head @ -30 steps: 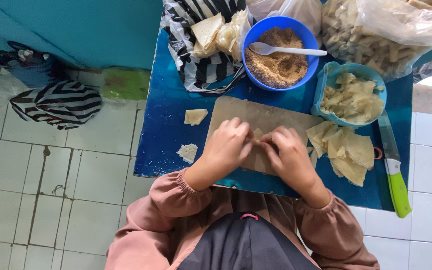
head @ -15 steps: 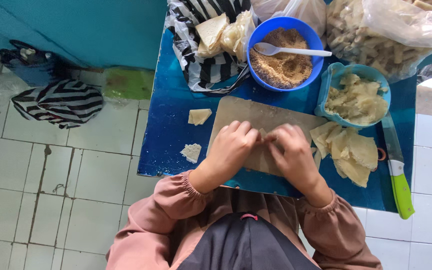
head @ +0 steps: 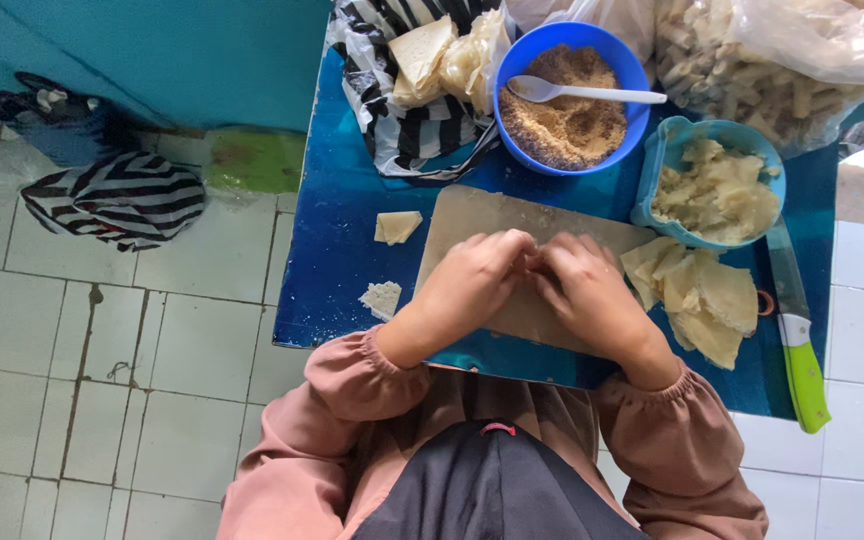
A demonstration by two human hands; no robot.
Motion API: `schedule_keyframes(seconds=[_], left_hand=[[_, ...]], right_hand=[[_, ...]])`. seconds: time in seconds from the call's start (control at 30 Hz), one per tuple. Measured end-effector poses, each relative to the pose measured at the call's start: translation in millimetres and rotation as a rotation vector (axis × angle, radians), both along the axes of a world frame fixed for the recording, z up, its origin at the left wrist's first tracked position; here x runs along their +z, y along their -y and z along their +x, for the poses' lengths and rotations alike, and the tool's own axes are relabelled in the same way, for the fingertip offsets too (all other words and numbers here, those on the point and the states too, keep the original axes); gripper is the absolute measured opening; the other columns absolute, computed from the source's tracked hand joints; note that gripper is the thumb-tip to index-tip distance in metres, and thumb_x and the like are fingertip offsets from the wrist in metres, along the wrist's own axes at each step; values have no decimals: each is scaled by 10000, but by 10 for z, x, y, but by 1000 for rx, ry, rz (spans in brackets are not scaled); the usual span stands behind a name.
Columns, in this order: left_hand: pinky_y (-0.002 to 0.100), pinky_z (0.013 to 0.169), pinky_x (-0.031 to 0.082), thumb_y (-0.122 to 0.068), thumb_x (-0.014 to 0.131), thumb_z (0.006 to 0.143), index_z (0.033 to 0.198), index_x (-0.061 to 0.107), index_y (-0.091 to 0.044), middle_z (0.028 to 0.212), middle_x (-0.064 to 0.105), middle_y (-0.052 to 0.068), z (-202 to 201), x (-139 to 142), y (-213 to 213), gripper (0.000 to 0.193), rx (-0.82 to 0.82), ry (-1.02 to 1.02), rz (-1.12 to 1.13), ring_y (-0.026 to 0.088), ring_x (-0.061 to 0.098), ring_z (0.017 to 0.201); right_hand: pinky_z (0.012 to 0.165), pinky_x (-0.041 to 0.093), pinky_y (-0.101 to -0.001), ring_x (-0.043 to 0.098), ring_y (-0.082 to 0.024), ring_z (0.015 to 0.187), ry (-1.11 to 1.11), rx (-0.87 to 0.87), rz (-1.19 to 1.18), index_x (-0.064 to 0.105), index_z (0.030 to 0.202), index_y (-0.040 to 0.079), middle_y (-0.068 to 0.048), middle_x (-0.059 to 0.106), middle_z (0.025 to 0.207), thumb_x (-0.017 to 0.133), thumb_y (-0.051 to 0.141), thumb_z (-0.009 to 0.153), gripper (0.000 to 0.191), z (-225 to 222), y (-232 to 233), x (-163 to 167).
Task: The person sits at a small blue table and folds thin square pastry sheets into triangular parcels by hand, pressing the edges closed. They occasionally use a spoon to scoop brown sugar from a blue bowl onto a sheet before folding, and set finished folded pieces aside on the table.
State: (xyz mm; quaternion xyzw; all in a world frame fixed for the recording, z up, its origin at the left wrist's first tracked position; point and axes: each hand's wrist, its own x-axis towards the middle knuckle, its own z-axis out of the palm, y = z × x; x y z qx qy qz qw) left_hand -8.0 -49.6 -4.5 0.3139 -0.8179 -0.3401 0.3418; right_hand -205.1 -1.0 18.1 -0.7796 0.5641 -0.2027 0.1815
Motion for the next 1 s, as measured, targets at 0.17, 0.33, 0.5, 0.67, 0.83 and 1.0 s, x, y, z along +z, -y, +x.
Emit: schedule_keyframes(seconds=[0.17,0.33,0.5,0.67,0.83,1.0], left_hand=[[417,884,525,-108,631,902,1031,642,-104,1034,682,81,-9,-60,-111,129,87,347,-171,293,669,1015],[401,1101,409,-150,594,910,1247,671,-46,1404,604,102,-6,-62,-366,361,244,423,-472,239,560,1297],[510,1248,204,-132,555,926,1391,620,-44,1627,403,101,-37,-57,-322,478,248,474,-407,278,341,1516],[517,1277,155,-56,541,908,1501,525,-15,1673,331,130,76,-3,-250,595,324,436,-265,306,287,1569],[529,1259,168,-101,602,958,1506,503,-22,1642,356,153,361,16,-283,563,439,349,-174,347,297,1548],[535,1241,192,-163,631,998,1500,503,-14,1620,377,172,594,38,-307,540,487,323,-153,372,306,1532]], right_hand=[[899,473,-442,612,-337,1008,119,-142,-38,701,1045,64,-104,659,1032,696,108,905,147,95,-71,-41],[902,444,-454,601,-339,1046,-75,-191,-254,713,1136,61,-117,645,1136,683,44,866,272,211,-266,-29],[969,428,-450,592,-310,1139,-213,-178,-343,717,1230,84,-94,627,1223,670,56,858,376,249,-291,45],[967,427,-438,601,-284,1117,-235,-127,-367,738,1163,98,-64,644,1183,721,108,845,318,249,-139,58],[889,407,-418,601,-253,1039,-165,-110,-326,762,994,145,-19,660,1053,781,168,871,127,219,102,88],[886,410,-410,598,-257,1014,-194,-69,-336,743,977,112,-38,661,1023,787,162,867,129,207,162,77]])
